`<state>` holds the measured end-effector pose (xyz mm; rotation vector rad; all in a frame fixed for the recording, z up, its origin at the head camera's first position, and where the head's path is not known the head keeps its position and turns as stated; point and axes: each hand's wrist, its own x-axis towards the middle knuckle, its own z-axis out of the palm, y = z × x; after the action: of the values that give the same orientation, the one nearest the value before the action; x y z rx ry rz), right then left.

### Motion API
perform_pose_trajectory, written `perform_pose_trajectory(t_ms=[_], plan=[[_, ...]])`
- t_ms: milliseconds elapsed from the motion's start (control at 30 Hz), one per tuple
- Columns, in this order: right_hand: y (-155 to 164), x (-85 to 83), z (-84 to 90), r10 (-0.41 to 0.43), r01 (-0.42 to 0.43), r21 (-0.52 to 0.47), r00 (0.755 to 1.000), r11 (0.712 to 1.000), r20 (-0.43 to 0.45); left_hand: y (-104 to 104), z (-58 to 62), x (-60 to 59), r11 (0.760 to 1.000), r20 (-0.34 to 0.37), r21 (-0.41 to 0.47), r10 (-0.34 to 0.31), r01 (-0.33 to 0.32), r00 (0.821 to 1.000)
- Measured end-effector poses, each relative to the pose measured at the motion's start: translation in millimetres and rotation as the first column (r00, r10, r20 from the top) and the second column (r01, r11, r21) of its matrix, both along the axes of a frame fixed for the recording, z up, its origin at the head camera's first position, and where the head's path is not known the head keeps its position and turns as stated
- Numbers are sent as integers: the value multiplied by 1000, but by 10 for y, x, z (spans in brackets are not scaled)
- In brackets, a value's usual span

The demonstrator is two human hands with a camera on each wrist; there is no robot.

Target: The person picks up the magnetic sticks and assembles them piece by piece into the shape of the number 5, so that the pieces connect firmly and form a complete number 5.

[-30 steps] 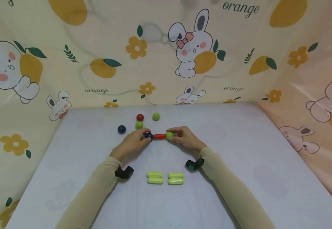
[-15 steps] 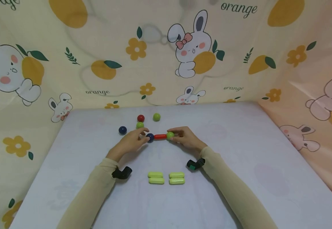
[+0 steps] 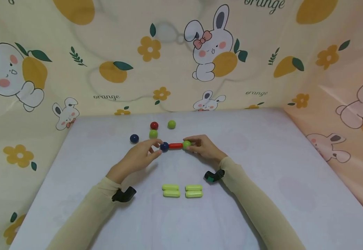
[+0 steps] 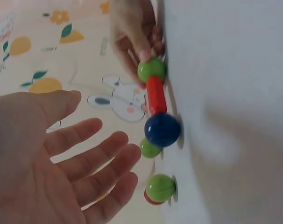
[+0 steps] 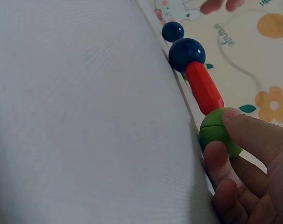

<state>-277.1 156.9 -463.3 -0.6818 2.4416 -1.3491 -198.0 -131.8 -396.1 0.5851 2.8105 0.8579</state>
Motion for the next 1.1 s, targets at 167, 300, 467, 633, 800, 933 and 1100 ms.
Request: perform_pose_trajectory(t_ms=[167,300,467,633,800,933,1100], plan=[[8,-10,-10,5,-5,-20,1000,1000,1,64,-57,142,994,-17,16,-104,105,994],[-1,5,-1,6,-6,-28,1000,1000,-5,124,-132,250,981,-11,32,-190,190,982],[-15,9,-1,2,-2,-16,1000,1000,-13,196,-209,395,962,45,2,-274,274,961],[-12,-1,-8,-12,12,-1,1000,1000,-22,258,-257,480,952,125,-13,-303,307,945],[2,5,-2,-10,10,0,1000,1000,-13,285,-271,540,948,131,-45,-307,315,943],[6,13,-5,-8,8,-5,1000,1000,-1,291,-291,569,940,97,-67,-328,335,940],[8,9,-5,-4,4,-17,1000,1000,0,286,-306,558,939,98,-43,-336,341,937]])
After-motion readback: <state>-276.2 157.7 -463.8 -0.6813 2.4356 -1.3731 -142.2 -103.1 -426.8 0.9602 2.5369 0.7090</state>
